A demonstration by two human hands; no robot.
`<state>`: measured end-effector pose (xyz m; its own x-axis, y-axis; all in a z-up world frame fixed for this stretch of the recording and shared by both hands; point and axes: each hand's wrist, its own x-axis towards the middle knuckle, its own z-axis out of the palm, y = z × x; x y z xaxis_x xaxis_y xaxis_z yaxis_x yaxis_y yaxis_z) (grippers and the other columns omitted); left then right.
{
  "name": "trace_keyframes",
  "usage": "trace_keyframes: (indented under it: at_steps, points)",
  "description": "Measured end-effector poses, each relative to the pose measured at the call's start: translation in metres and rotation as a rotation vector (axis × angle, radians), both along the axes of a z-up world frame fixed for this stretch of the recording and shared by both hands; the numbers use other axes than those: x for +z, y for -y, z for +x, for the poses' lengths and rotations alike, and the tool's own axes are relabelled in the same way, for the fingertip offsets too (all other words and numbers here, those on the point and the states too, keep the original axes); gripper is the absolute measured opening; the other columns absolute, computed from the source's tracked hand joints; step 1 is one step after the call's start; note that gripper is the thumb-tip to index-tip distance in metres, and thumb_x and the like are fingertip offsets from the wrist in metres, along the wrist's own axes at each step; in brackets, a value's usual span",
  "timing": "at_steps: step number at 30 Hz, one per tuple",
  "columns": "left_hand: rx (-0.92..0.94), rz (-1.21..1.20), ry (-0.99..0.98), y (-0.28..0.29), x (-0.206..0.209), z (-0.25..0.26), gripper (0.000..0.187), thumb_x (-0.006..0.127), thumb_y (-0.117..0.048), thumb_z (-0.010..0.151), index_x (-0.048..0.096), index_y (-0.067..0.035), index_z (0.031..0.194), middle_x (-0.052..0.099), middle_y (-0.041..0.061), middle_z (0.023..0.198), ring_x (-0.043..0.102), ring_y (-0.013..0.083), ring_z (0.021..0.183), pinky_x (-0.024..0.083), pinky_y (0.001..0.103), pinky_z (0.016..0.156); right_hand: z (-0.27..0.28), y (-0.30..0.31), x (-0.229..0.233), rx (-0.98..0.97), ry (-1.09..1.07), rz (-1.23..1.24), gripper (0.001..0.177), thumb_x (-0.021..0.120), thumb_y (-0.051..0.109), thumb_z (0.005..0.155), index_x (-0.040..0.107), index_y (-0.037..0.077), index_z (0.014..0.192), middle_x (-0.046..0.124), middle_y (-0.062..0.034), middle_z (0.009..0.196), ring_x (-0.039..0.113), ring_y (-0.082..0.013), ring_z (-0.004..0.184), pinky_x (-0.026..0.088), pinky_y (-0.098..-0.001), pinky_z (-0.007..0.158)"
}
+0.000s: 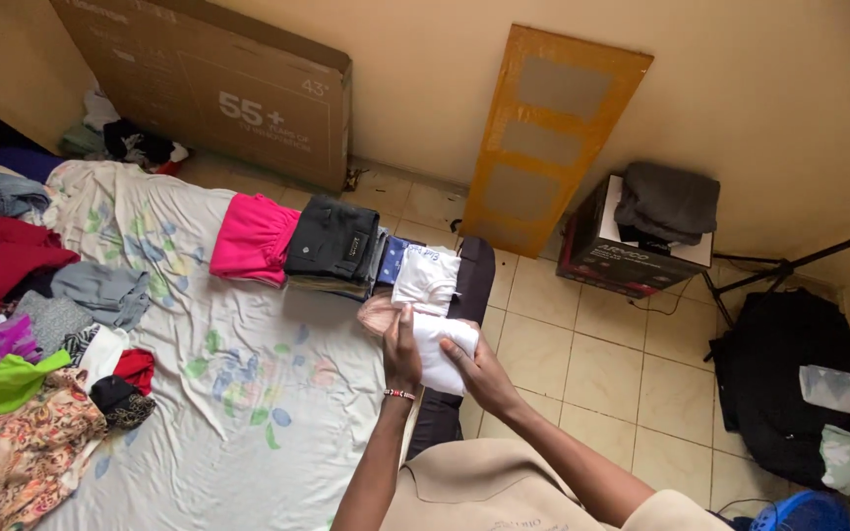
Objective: The person folds a white shirt, a beige long-sleeved top, a brown shirt, and a black garment by hand on a bed, adding each to a stack of folded clothes.
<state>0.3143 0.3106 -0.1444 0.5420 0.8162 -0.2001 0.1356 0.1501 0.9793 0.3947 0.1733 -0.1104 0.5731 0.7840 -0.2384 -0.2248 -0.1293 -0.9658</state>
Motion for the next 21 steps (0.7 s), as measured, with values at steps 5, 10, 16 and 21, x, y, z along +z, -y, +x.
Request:
trace_keyframes:
  at_steps: [5,10,16,21]
  points:
    - [-0.025,-0.097,0.066,0.002,-0.014,-0.002,0.061,0.04,-0.046,0.106,0.069,0.007,0.109,0.071,0.015,0.09,0.063,0.019,0.083,0.05,0.033,0.077,-0.009,0.001,0.007,-0.035,0.054,0.023,0.05,0.065,0.035,0.099,0.052,0.002,0.134,0.064,-0.0078,0.118,0.059,-0.0121,0.11,0.051,-0.0285,0.095]
    - [-0.058,0.17,0.007,0.006,-0.011,0.004,0.059,0.042,-0.045,0.107,0.067,0.007,0.116,0.072,0.021,0.106,0.068,0.0299,0.098,0.051,0.039,0.085,0.011,0.014,-0.029,-0.02,-0.026,-0.025,0.053,0.068,0.036,0.097,0.053,0.002,0.135,0.066,-0.0082,0.117,0.06,-0.0133,0.109,0.051,-0.0295,0.093]
    - [-0.233,0.44,-0.416,-0.001,0.051,0.011,0.052,0.053,-0.052,0.098,0.069,-0.002,0.102,0.069,0.029,0.088,0.068,0.0468,0.088,0.053,0.054,0.074,0.032,0.015,-0.012,0.196,0.117,-0.163,0.062,0.08,0.035,0.087,0.057,0.003,0.135,0.067,-0.0086,0.122,0.062,-0.0143,0.112,0.051,-0.0309,0.096]
    - [-0.514,0.401,-0.656,0.022,0.053,0.021,0.055,0.061,-0.057,0.093,0.061,-0.006,0.113,0.07,0.023,0.095,0.069,0.0444,0.09,0.053,0.053,0.076,0.026,0.024,-0.043,0.252,-0.209,-0.191,0.063,0.081,0.027,0.08,0.054,0.01,0.135,0.07,-0.0048,0.116,0.067,-0.0144,0.103,0.056,-0.0324,0.091]
